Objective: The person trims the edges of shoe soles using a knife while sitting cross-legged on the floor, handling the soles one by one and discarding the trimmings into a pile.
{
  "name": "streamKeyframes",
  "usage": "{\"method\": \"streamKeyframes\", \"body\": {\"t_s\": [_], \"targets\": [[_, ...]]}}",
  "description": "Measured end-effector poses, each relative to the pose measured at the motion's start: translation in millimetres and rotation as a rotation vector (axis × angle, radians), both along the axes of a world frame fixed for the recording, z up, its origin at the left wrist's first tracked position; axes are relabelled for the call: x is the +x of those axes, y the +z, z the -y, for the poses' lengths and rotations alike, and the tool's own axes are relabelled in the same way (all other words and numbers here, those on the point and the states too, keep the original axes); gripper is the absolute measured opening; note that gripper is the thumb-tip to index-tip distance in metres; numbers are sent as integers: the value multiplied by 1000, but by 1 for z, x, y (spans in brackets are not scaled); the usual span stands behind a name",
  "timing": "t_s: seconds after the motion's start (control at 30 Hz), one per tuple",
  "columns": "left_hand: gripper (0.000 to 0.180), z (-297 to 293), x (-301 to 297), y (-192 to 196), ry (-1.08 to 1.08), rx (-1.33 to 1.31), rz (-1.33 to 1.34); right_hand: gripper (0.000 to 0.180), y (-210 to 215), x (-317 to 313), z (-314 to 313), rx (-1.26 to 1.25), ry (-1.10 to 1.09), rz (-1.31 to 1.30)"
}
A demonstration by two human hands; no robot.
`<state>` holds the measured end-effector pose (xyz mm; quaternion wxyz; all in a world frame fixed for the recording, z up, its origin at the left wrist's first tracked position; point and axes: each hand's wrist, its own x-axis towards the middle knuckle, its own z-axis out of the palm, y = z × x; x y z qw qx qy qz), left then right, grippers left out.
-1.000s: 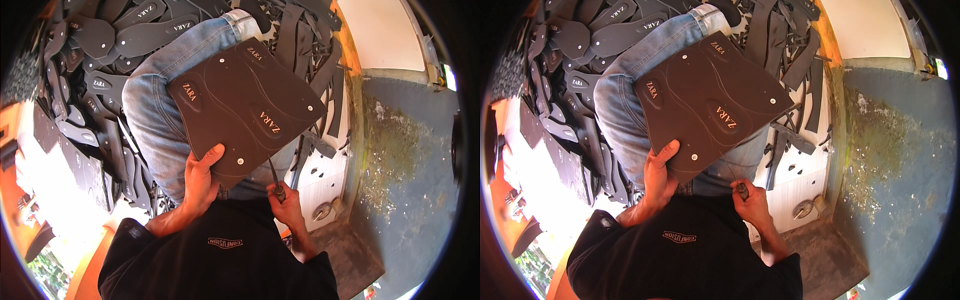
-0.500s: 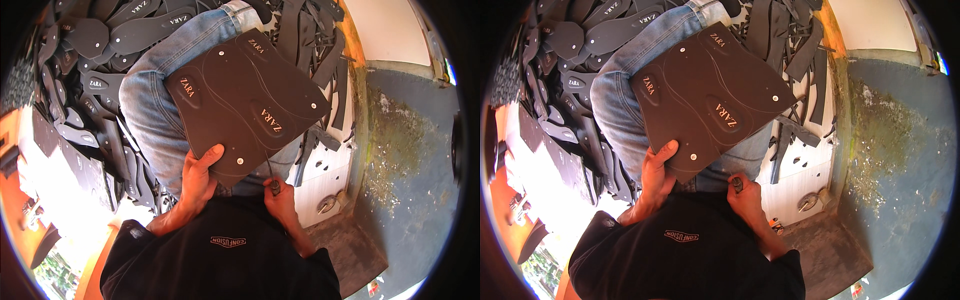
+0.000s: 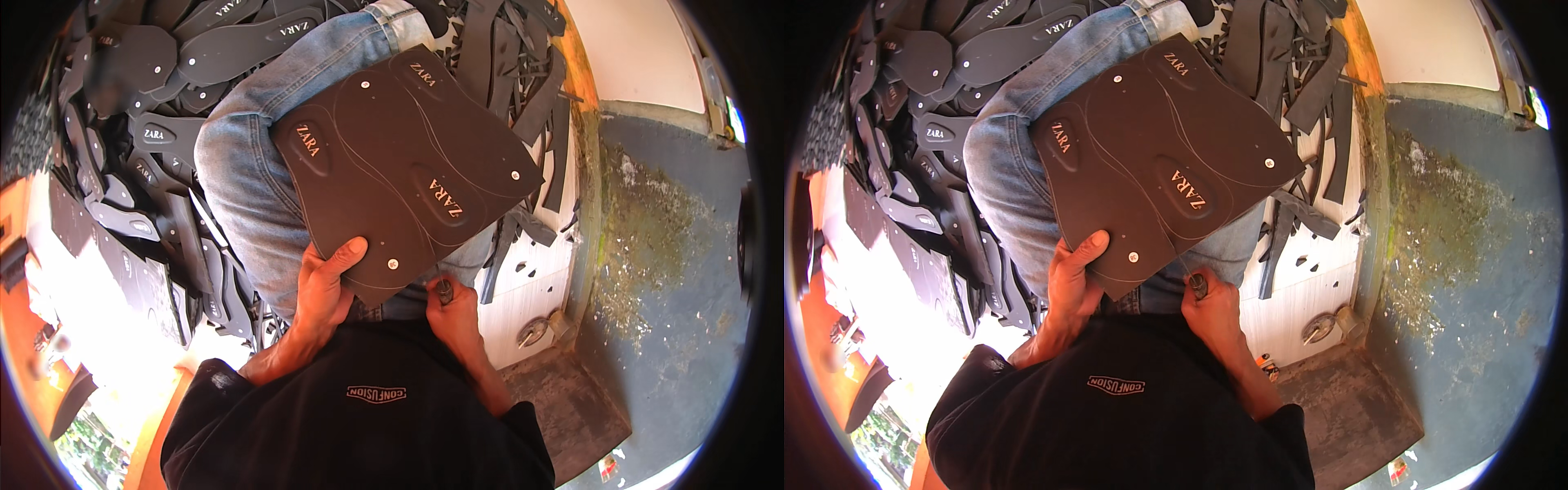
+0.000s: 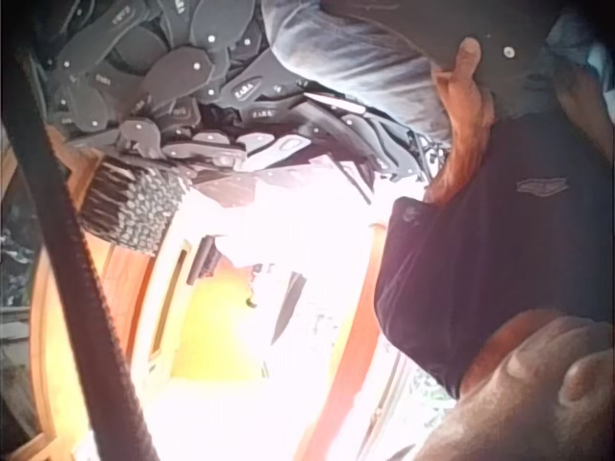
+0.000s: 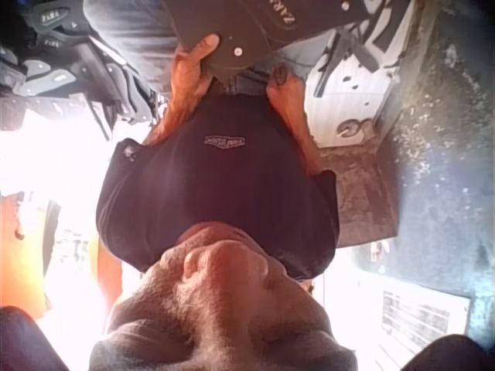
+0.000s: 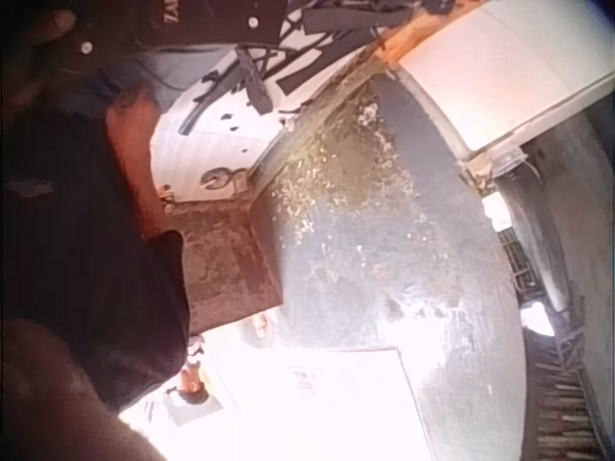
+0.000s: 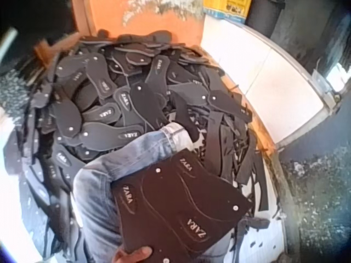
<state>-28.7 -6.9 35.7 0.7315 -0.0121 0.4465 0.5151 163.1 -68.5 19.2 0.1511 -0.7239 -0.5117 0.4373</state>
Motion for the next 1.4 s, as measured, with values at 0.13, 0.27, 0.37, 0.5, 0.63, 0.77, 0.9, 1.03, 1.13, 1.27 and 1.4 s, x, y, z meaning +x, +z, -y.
{"method": "streamKeyframes", "body": {"t_s": [0.13, 0.27, 0.37, 0.5, 0.63, 0.77, 0.9, 1.03, 1.13, 1.27, 1.4], "targets": [[26, 0, -1, 0, -11, 5, 6, 2, -6, -3, -4, 11, 4, 6], [26, 1, -3, -3, -17, 5, 3, 4, -8, -8, -14, 25, 13, -1], [27, 2, -3, -2, -16, -1, 17, 6, -12, -11, -18, 60, 28, 19], [27, 3, -5, -6, -21, -7, 14, 9, -14, -14, -24, 63, 54, 36], [27, 4, -7, -6, -20, 0, 19, 10, -12, -16, -32, -27, 56, 25], [28, 3, -9, -6, -29, 3, 52, 10, -25, -14, -36, 142, 132, -60], [29, 6, -12, -7, -22, -22, 42, 19, -16, -18, -53, 203, 192, -121], [30, 8, -15, -11, -39, -22, 50, 31, -20, -16, -58, 181, 227, -143], [31, 6, -16, -8, -54, -17, 60, 37, -24, -12, -64, 146, 357, -146], [32, 6, -17, -10, -57, -4, 62, 37, -21, -16, -75, 186, 407, -169], [33, 6, -17, -11, -59, -1, 72, 32, -22, -21, -80, 277, 403, -206]]}}
